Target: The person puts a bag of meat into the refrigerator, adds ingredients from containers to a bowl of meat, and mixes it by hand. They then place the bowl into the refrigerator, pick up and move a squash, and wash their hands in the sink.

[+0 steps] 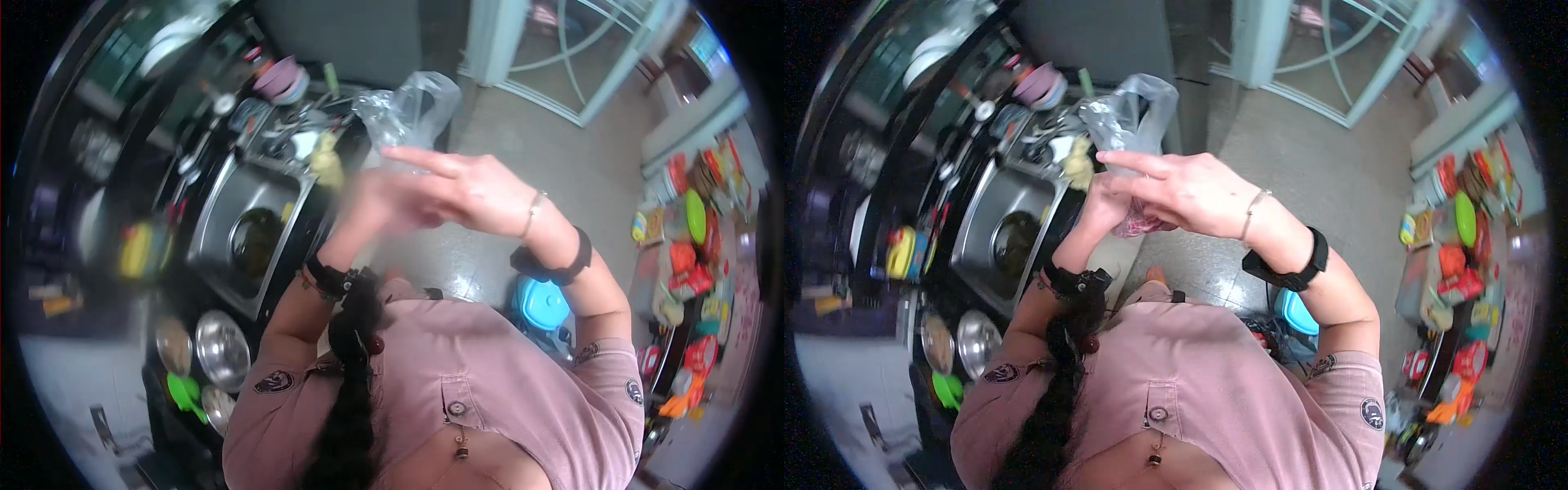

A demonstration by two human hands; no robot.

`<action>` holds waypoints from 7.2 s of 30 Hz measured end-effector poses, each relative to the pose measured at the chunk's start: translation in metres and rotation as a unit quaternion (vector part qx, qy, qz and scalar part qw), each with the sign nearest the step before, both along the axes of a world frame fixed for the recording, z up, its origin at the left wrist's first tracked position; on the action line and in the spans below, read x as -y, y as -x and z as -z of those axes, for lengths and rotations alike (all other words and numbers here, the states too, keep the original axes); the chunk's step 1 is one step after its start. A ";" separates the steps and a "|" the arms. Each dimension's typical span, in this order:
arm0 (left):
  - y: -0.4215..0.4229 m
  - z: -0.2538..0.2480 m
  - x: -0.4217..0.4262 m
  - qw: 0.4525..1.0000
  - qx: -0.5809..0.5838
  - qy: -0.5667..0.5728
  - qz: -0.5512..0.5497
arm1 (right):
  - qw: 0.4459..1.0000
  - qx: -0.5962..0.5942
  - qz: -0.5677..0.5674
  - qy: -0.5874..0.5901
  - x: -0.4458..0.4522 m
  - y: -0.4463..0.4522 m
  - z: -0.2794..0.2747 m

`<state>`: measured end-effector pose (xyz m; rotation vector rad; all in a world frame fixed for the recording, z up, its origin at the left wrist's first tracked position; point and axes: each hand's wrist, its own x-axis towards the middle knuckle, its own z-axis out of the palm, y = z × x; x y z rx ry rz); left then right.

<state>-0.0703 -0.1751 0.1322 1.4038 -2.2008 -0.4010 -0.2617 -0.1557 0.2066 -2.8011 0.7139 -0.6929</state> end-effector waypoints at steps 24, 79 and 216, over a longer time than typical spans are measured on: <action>0.338 0.022 0.285 0.902 -0.055 0.029 0.427 | 0.841 0.230 0.486 -0.062 0.189 0.272 0.117; 0.523 -0.079 0.774 0.768 0.504 0.224 -0.326 | 0.920 0.387 -0.064 0.019 0.882 0.652 0.001; 0.502 -0.019 0.696 0.837 0.365 0.363 -0.185 | 0.959 0.220 -0.160 -0.073 0.871 0.449 -0.023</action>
